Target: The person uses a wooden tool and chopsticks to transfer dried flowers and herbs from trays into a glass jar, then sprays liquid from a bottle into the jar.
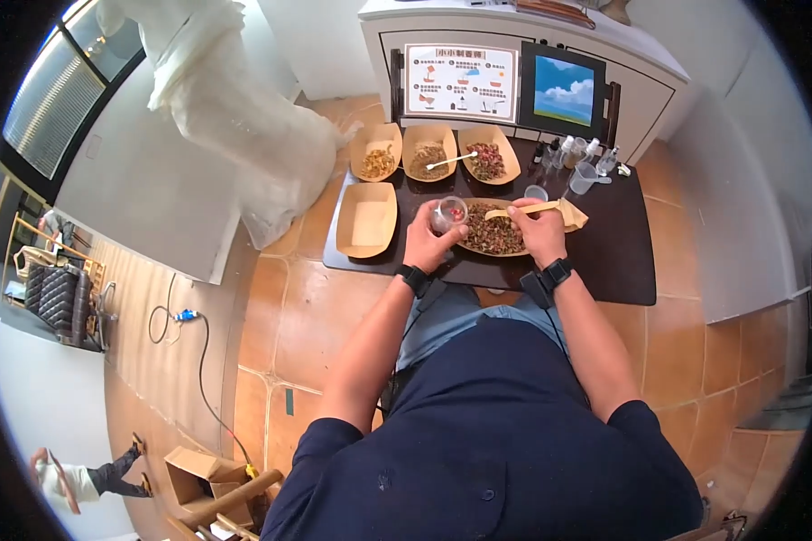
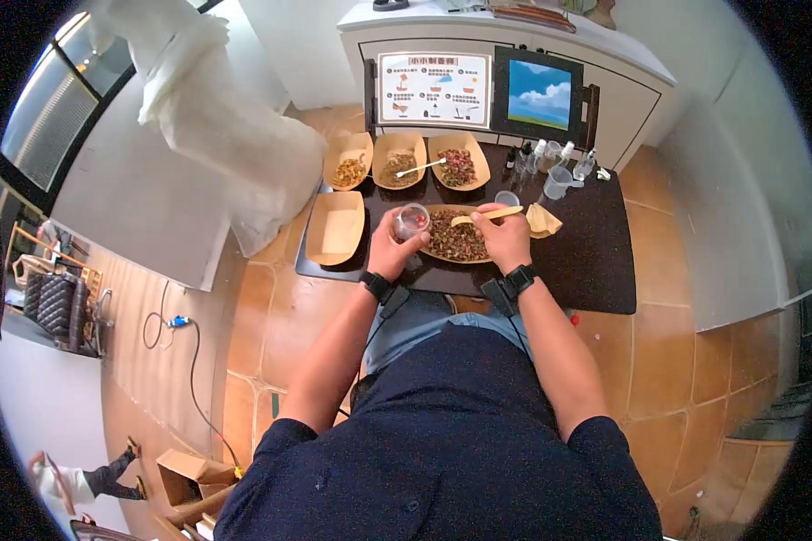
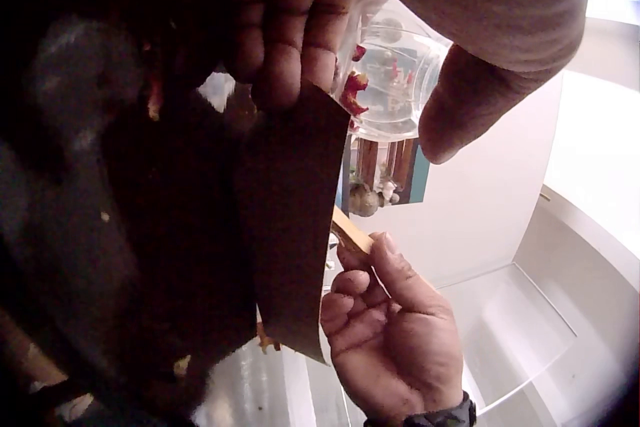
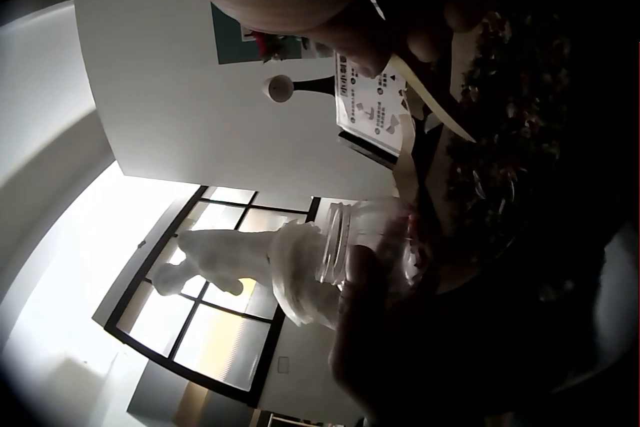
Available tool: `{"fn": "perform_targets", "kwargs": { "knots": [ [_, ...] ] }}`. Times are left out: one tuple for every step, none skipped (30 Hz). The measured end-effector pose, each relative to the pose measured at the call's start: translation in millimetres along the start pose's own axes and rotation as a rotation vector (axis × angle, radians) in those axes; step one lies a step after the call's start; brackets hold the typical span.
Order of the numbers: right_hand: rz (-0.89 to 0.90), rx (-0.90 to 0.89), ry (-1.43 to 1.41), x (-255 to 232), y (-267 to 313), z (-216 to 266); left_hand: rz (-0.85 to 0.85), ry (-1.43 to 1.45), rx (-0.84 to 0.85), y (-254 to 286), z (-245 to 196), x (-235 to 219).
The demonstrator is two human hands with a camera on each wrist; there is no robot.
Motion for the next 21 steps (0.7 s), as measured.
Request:
{"fn": "perform_targets", "kwargs": {
  "knots": [
    [-0.011,-0.006,0.000,-1,0,2,0.002,-0.007,0.006,-1,1,0],
    [-0.023,-0.010,0.000,-2,-1,2,0.001,0.003,0.007,-2,4,1],
    [-0.023,-0.017,-0.004,-3,-3,2,0.000,0.014,0.008,-2,7,1],
    [-0.029,-0.065,0.022,-3,-4,5,0.001,0.012,0.015,-2,10,3],
    [-0.034,-0.112,0.048,-3,-4,13,-0.023,0.022,0.018,-3,12,2],
    [-0.042,-0.116,0.074,-4,-3,16,-0.048,0.033,0.021,-4,14,-1],
    [-0.041,-0.122,0.072,-1,-3,19,-0.050,0.031,0.027,-5,15,-1],
    [-0.041,-0.115,0.078,0,-3,16,-0.054,0.007,0.034,-4,13,-2],
    [-0.040,-0.108,0.084,0,-4,13,-0.057,-0.016,0.040,-4,12,-2],
    [-0.021,-0.112,0.065,4,-4,9,-0.060,-0.015,0.043,-5,11,-2],
    [-0.018,-0.113,0.066,4,-4,7,-0.058,-0.012,0.034,-5,10,-2],
    [-0.018,-0.113,0.090,4,-4,5,-0.056,-0.009,0.023,-3,10,-2],
    [-0.017,-0.114,0.114,4,-4,3,-0.061,-0.009,0.022,-3,9,-3],
    [-0.010,-0.114,0.115,6,-4,9,-0.035,-0.019,0.012,-3,8,-2],
    [-0.005,-0.121,0.100,5,-2,15,-0.007,-0.028,0.000,-2,7,0],
    [0.000,-0.124,0.087,5,0,20,-0.011,-0.025,-0.006,-2,6,-1],
    [0.003,-0.118,0.092,5,0,21,-0.005,-0.012,-0.010,-3,7,0],
    [-0.030,-0.122,0.053,1,-1,23,0.005,0.003,-0.015,-3,8,1],
    [-0.066,-0.126,0.015,-5,-2,25,0.004,-0.007,-0.018,-3,9,1],
    [-0.065,-0.157,0.006,-7,0,37,0.001,0.013,-0.010,-2,9,1],
    [-0.073,-0.154,0.014,-10,2,41,0.000,0.033,0.000,-2,8,1]
  ]
}}
Point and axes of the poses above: each hand's wrist, its own y-axis away from the middle knuckle, its own x-axis out of the palm, z = x × y, the point moved 10 cm from there along -y, towards the middle knuckle, and after that the axes turned 5 degrees about -y, right-handed, at the moved point
